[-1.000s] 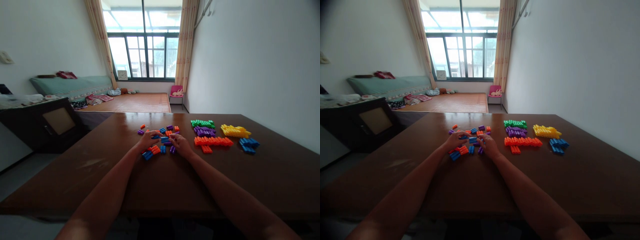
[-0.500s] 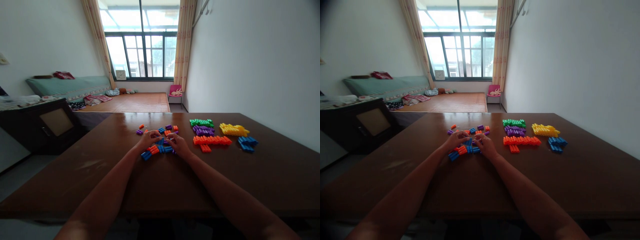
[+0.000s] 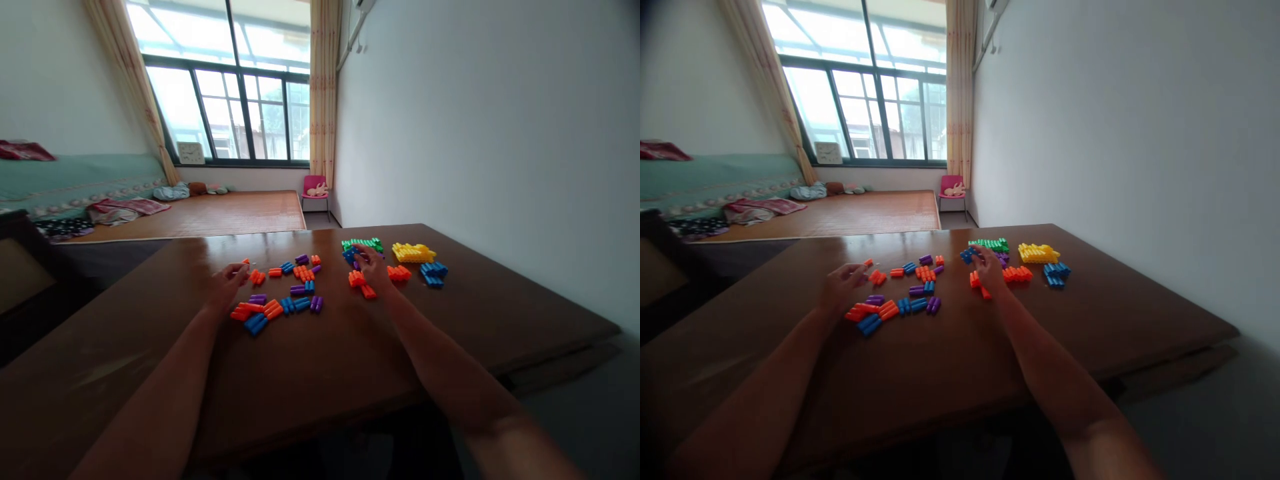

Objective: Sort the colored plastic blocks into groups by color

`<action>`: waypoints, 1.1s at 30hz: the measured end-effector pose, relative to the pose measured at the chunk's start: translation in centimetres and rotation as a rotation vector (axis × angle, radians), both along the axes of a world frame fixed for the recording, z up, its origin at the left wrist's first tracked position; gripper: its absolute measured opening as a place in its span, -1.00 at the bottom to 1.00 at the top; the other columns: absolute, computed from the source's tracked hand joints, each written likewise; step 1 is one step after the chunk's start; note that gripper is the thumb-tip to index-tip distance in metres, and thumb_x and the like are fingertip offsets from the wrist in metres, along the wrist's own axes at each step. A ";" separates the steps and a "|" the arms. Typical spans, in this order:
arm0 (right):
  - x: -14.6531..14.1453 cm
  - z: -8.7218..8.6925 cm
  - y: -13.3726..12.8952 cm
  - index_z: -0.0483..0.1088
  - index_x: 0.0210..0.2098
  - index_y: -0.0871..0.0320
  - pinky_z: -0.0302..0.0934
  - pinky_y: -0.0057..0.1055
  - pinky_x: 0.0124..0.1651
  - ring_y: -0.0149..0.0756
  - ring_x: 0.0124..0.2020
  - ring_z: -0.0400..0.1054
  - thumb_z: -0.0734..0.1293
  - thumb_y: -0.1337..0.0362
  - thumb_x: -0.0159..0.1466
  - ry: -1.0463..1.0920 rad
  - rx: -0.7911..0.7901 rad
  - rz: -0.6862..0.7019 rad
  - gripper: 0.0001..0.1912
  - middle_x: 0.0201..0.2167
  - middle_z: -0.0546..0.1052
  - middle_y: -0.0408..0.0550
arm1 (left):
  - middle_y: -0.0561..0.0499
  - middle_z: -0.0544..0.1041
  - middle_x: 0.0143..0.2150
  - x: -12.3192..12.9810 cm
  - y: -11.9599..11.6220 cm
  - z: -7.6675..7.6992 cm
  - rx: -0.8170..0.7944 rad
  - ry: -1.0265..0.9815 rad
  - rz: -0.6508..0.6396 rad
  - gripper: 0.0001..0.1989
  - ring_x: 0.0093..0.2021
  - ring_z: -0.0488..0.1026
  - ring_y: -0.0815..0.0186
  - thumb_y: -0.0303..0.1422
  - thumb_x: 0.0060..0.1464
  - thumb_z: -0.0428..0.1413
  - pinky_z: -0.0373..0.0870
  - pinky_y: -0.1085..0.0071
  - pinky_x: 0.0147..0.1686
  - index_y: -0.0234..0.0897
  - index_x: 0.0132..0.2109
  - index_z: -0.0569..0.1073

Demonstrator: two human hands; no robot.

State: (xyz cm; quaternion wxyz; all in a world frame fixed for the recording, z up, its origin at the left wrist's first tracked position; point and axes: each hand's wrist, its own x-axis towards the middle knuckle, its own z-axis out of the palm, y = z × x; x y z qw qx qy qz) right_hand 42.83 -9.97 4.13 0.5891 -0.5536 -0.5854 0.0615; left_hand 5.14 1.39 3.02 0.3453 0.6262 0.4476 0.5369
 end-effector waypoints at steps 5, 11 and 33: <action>15.0 -1.6 -6.8 0.35 -0.11 0.24 0.30 -0.24 -0.10 -0.20 -0.22 0.42 0.26 0.04 0.19 0.084 0.109 -0.649 -0.58 -0.18 0.52 0.16 | 0.07 0.56 -0.41 -2.0 1.4 -0.4 -0.037 -0.162 0.224 -0.75 -0.43 0.52 0.37 -0.25 -0.08 0.22 0.49 0.48 -0.41 -0.33 -0.26 0.50; 24.5 -6.1 -13.7 0.39 -0.32 0.22 0.27 -0.22 -0.26 -0.17 -0.39 0.39 0.31 0.13 0.07 0.095 -0.302 -1.032 -0.72 -0.37 0.53 0.11 | 0.19 0.54 -0.45 -2.4 1.8 -0.6 -0.111 -0.249 0.285 -0.91 -0.47 0.47 0.48 -0.43 -0.05 0.20 0.41 0.60 -0.47 -0.28 -0.31 0.50; 8.1 -2.2 -6.6 0.41 -0.06 0.15 0.28 -0.23 -0.06 -0.17 -0.17 0.42 0.11 0.17 0.34 -0.581 0.056 -0.409 -0.66 -0.13 0.53 0.08 | 0.00 0.44 -0.60 -3.2 2.9 -3.7 0.010 0.130 0.241 -0.58 -0.55 0.38 0.31 -0.07 0.09 -0.04 0.26 0.43 -0.53 -0.26 -0.55 0.37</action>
